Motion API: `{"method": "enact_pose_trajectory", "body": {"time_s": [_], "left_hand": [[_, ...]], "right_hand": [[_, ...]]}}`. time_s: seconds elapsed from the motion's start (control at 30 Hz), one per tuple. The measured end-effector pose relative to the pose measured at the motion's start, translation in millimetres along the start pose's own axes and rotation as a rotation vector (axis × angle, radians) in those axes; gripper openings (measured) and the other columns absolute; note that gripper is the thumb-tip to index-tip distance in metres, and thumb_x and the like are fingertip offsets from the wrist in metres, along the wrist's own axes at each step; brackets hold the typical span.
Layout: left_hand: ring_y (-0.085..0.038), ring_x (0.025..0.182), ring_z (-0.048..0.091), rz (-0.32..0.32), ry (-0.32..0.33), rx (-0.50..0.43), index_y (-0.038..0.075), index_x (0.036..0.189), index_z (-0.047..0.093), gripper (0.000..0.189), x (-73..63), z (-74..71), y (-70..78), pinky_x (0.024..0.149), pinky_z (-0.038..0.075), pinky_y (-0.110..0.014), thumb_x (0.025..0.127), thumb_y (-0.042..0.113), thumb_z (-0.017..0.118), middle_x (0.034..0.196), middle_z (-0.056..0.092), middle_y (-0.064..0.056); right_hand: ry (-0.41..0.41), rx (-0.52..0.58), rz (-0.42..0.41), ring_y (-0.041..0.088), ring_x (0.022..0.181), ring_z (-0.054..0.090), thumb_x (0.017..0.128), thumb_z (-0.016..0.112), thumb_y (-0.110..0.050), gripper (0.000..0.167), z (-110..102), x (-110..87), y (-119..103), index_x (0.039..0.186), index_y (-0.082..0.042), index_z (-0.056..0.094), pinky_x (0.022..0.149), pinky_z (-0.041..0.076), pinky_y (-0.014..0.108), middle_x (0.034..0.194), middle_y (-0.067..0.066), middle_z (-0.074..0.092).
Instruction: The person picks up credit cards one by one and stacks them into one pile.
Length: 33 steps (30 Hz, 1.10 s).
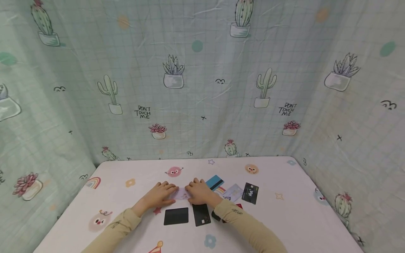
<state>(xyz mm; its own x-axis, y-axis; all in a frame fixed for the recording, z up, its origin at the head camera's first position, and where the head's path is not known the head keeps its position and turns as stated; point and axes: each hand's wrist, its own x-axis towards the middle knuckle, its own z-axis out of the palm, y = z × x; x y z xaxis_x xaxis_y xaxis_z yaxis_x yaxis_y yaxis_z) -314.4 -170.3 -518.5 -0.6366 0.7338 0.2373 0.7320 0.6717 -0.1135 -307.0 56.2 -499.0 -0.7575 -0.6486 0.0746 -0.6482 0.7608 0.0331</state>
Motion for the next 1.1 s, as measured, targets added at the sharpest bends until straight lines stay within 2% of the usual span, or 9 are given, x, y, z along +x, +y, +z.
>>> {"method": "enact_pose_trajectory", "body": {"time_s": [0.43,0.83,1.1], "left_hand": [[-0.017,0.096,0.05,-0.015,-0.002,-0.024,0.016,0.119,0.055,0.047,-4.1,-1.2,0.8,0.077,0.041,-0.039,0.081,0.043,0.058,0.112,0.059,0.001],[-0.016,0.094,0.051,0.019,0.062,0.033,0.016,0.118,0.055,0.044,2.6,1.7,-0.5,0.074,0.042,-0.036,0.081,0.041,0.058,0.11,0.06,0.002],[-0.017,0.095,0.052,0.011,0.023,0.006,0.016,0.118,0.056,0.044,-2.9,-1.6,-1.7,0.074,0.041,-0.037,0.08,0.039,0.06,0.11,0.06,0.001]], "right_hand": [[0.004,0.016,-0.027,0.015,0.1,0.045,0.08,0.059,-0.035,0.041,2.9,-2.5,-1.2,0.118,-0.019,0.054,0.083,0.039,0.036,0.113,-0.003,0.056],[-0.025,0.012,-0.003,0.015,0.106,0.044,0.083,0.057,-0.035,0.042,7.1,0.3,5.3,0.122,-0.021,0.052,0.088,0.04,0.04,0.122,-0.003,0.053],[-0.009,0.002,-0.063,0.015,0.105,0.045,0.083,0.057,-0.035,0.042,7.0,1.9,1.6,0.123,-0.021,0.051,0.087,0.041,0.039,0.122,-0.004,0.055]]}}
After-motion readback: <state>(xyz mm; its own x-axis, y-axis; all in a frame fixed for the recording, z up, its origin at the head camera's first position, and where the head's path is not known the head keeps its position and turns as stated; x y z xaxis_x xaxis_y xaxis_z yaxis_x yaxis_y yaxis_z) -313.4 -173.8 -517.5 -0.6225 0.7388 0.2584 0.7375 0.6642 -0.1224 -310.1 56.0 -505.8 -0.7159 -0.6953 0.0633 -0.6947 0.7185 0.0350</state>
